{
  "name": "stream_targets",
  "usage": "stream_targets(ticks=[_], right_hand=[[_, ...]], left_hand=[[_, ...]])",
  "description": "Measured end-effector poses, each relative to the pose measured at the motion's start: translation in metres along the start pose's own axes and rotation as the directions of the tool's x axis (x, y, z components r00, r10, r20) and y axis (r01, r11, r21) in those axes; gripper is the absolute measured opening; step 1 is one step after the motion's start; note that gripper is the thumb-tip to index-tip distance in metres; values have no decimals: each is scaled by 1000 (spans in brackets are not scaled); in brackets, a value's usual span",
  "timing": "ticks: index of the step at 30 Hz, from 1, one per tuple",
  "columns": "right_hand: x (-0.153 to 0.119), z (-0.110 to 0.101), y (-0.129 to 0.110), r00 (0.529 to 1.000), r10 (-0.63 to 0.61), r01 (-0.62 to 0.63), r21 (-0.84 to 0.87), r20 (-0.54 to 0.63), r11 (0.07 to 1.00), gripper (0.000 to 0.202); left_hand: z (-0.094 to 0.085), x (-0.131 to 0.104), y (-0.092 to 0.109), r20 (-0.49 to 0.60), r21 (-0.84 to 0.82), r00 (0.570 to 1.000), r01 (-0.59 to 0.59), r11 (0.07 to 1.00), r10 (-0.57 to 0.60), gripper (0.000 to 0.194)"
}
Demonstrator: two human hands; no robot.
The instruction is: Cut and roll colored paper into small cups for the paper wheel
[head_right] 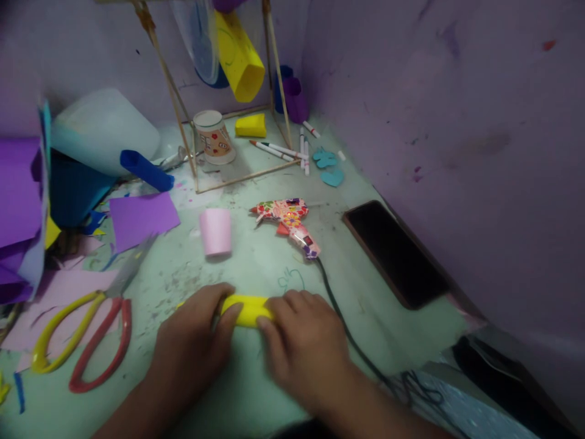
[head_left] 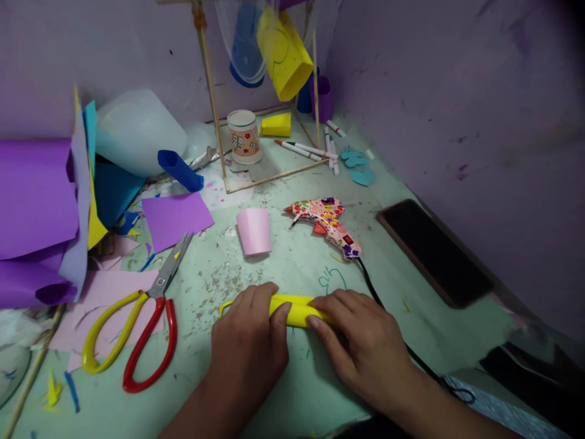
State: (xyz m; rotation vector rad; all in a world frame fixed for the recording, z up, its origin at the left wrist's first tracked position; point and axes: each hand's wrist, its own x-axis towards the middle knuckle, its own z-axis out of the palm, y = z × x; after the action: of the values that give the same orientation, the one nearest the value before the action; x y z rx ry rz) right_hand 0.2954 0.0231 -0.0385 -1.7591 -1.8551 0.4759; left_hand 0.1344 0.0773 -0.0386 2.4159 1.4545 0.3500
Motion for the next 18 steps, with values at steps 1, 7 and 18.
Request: stream_targets(ticks=[1,7,18], right_hand=[[0,0,0,1000,13,-13,-6,2,1000,19],[-1,-2,0,1000,8,-9,-11,-24,1000,18],[-2,-1,2,999,-17,17,-2,-48,1000,16]], left_hand=[[-1,0,-1,-3,-22,1000,-6,1000,6,18],[-9,1,-9,-21,-192,1000,5,981,-9,23],[-13,13,-8,241,-5,967,84,996,-80,31]])
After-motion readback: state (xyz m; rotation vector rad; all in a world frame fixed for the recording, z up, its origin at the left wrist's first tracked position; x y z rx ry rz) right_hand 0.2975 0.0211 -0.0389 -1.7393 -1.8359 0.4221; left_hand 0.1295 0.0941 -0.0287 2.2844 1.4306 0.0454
